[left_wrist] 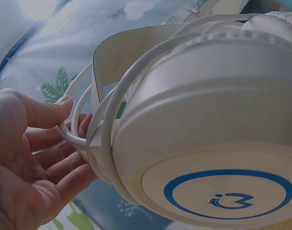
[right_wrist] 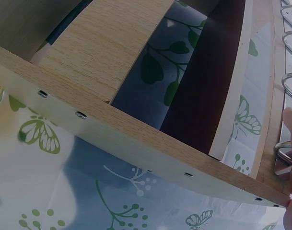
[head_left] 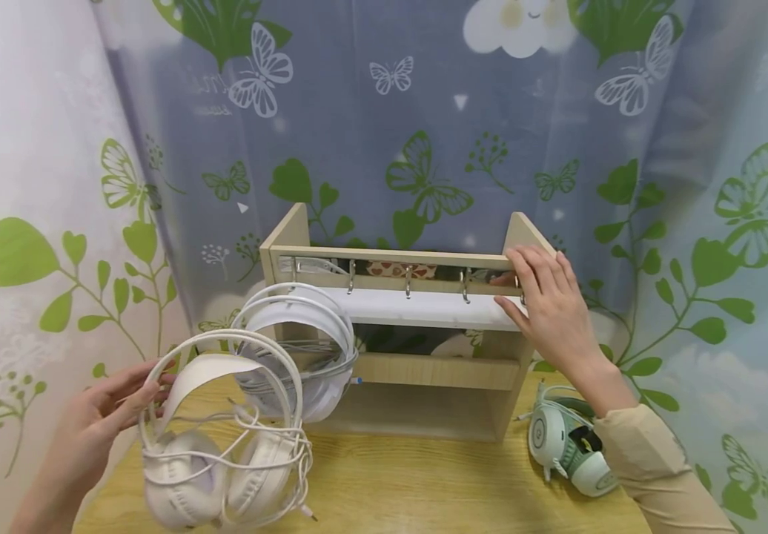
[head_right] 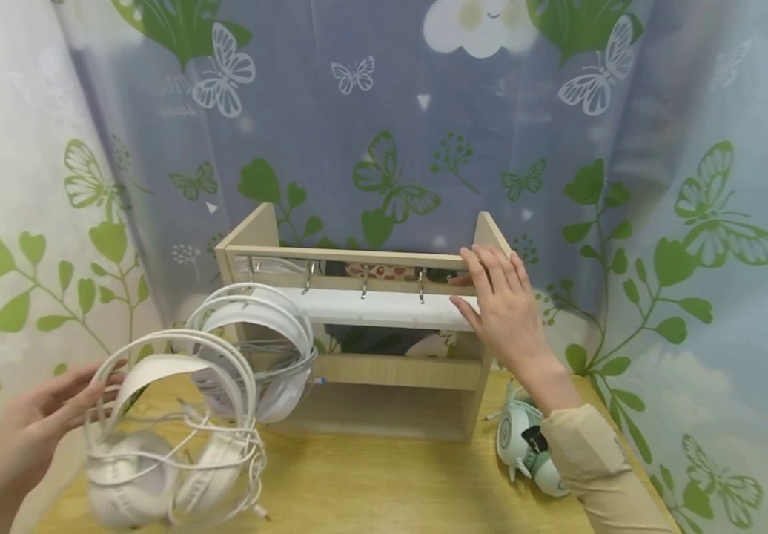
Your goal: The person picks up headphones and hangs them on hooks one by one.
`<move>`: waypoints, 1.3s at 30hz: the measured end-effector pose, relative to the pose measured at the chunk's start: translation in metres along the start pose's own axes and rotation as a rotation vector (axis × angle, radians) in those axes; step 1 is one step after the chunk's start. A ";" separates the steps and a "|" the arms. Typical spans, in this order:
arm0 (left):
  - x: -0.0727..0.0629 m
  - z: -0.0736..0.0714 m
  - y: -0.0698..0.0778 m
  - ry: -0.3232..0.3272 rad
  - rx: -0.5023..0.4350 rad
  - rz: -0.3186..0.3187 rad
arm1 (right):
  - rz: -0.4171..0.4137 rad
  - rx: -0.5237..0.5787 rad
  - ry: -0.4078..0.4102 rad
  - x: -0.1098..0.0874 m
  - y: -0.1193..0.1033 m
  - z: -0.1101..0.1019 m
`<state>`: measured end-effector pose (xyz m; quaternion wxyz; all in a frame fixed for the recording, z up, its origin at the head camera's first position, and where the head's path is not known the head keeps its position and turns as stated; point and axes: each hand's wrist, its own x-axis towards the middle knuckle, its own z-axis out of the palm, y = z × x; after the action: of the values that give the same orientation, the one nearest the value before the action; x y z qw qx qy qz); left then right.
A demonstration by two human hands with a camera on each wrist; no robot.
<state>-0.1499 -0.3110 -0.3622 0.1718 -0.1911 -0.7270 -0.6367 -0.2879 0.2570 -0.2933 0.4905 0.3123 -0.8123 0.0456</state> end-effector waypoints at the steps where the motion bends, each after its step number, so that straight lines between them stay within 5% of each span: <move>1: 0.001 0.003 0.000 -0.002 -0.003 0.001 | 0.000 0.000 0.000 0.000 0.000 0.000; 11: 0.012 0.027 0.008 -0.025 -0.026 0.015 | 0.011 -0.008 -0.052 -0.001 0.002 0.000; 39: 0.042 0.087 0.019 -0.005 -0.098 0.037 | -0.007 -0.017 -0.004 -0.001 0.002 0.000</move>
<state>-0.1775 -0.2202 -0.3363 0.1721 -0.2144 -0.6917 -0.6678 -0.2888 0.2586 -0.2939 0.4917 0.3110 -0.8125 0.0364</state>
